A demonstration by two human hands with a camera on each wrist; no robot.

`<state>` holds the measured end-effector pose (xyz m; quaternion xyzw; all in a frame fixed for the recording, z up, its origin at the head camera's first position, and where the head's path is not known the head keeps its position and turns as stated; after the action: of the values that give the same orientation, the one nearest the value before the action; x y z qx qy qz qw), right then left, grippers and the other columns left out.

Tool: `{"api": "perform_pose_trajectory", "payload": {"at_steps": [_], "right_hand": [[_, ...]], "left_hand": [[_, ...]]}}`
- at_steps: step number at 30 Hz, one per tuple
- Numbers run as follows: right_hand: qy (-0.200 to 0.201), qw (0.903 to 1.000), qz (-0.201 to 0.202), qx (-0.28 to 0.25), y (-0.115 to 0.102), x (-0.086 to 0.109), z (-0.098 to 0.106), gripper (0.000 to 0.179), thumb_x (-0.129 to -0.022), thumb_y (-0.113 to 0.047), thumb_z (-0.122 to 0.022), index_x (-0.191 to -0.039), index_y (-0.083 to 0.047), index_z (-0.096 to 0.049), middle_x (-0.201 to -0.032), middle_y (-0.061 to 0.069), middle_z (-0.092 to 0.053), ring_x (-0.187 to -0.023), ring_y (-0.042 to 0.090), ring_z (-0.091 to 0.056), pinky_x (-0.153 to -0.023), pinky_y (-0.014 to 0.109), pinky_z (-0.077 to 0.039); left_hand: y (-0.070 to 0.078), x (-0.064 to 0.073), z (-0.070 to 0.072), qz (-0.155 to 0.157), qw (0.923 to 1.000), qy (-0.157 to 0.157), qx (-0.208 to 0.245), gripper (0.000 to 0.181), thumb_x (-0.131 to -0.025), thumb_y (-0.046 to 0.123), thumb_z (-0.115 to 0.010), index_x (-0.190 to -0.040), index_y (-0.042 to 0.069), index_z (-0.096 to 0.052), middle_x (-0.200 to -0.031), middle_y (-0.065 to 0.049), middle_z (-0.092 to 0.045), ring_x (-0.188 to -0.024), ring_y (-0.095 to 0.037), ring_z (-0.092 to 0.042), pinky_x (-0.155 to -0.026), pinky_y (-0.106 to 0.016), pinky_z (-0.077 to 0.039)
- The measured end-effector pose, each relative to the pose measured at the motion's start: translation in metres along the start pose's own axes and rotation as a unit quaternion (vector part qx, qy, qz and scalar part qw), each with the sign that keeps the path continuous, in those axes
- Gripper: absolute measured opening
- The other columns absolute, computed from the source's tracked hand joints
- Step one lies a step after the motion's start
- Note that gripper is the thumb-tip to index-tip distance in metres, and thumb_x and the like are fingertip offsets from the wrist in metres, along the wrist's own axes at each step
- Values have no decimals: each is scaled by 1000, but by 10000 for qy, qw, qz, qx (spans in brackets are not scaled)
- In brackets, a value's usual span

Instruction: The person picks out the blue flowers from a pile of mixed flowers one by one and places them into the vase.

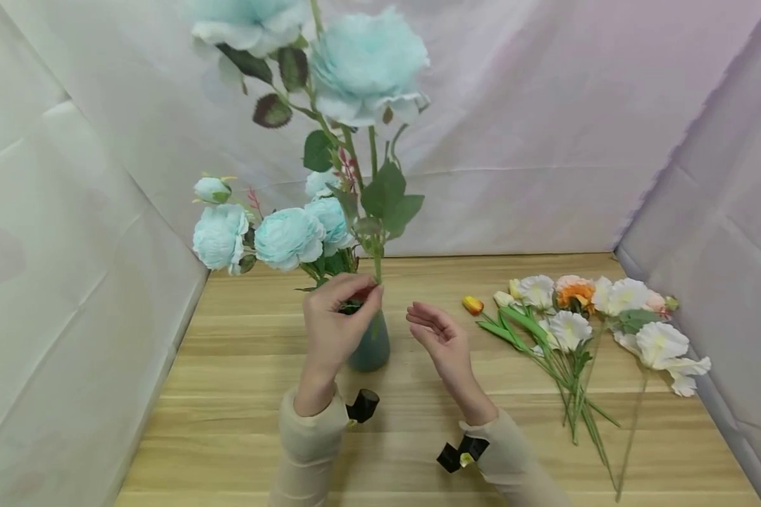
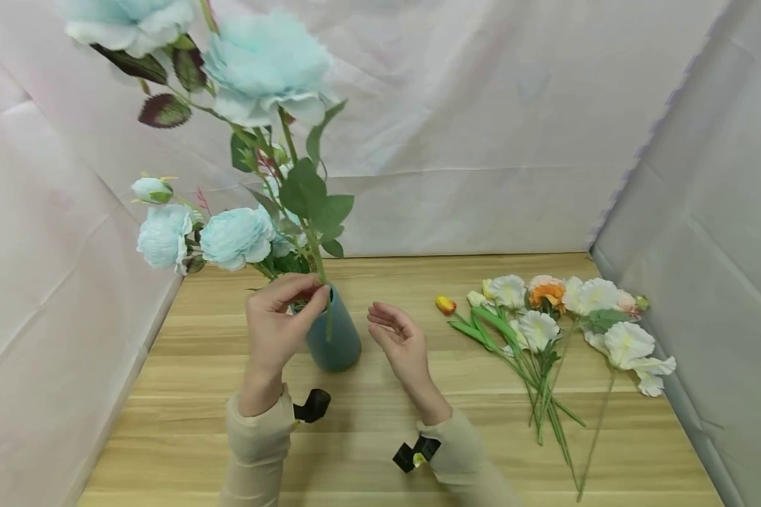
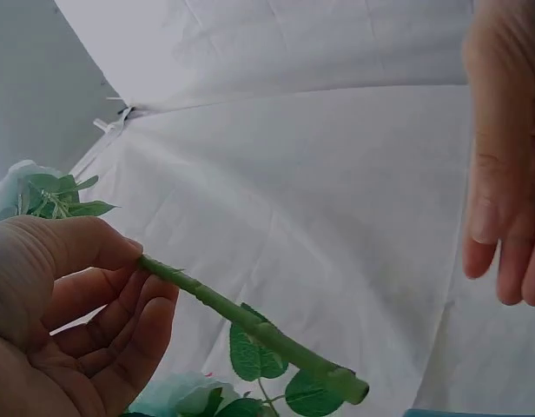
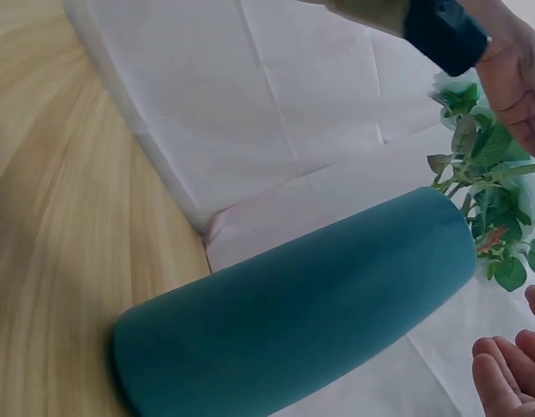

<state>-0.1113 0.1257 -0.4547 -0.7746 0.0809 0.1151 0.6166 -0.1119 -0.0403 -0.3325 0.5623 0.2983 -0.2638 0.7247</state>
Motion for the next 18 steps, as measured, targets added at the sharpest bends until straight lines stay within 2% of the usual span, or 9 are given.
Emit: {"api": "perform_pose_trajectory", "payload": {"at_steps": [5,10,14,18], "right_hand": [[-267,9995,-1,162,2,-10,-10,43,-86,1,-64,-126,9,-51,-123,27,-55,-112,31,-56,-89,30,-49],[-537,9981,-139,278,0,-17,-16,49,-86,4,-63,-132,8,-46,-131,23,-51,-120,32,-50,-98,40,-42],[-840,9951,-127,509,-10,-21,-24,56,-84,8,-63,-135,9,-41,-137,23,-45,-126,34,-44,-102,49,-35],[-1031,9912,-159,815,-23,-22,-32,64,-82,7,-65,-138,9,-35,-141,23,-40,-129,35,-38,-103,52,-32]], "left_hand": [[5,-12,7,-19,9997,222,-80,8,-77,-9,-68,-84,-8,-71,-78,-17,-68,-65,-21,-62,-62,-22,-52],[4,-19,12,-27,9988,436,-238,8,-79,-8,-67,-85,-6,-72,-79,-17,-67,-66,-20,-62,-63,-22,-52],[0,-20,14,-117,9977,543,-401,8,-80,-7,-66,-85,-6,-72,-78,-17,-67,-65,-20,-61,-62,-22,-51],[-5,-20,14,-293,9964,620,-496,8,-80,-8,-65,-84,-7,-72,-76,-16,-67,-63,-21,-61,-61,-23,-52]]}}
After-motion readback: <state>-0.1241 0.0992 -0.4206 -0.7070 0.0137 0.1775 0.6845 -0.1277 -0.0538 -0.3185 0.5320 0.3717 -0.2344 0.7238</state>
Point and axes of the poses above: each hand's wrist, its own x-axis away from the middle knuckle, its own z-axis out of the back of the hand, y = z × x, the point moved 1 cm from there along -x, towards the middle knuckle
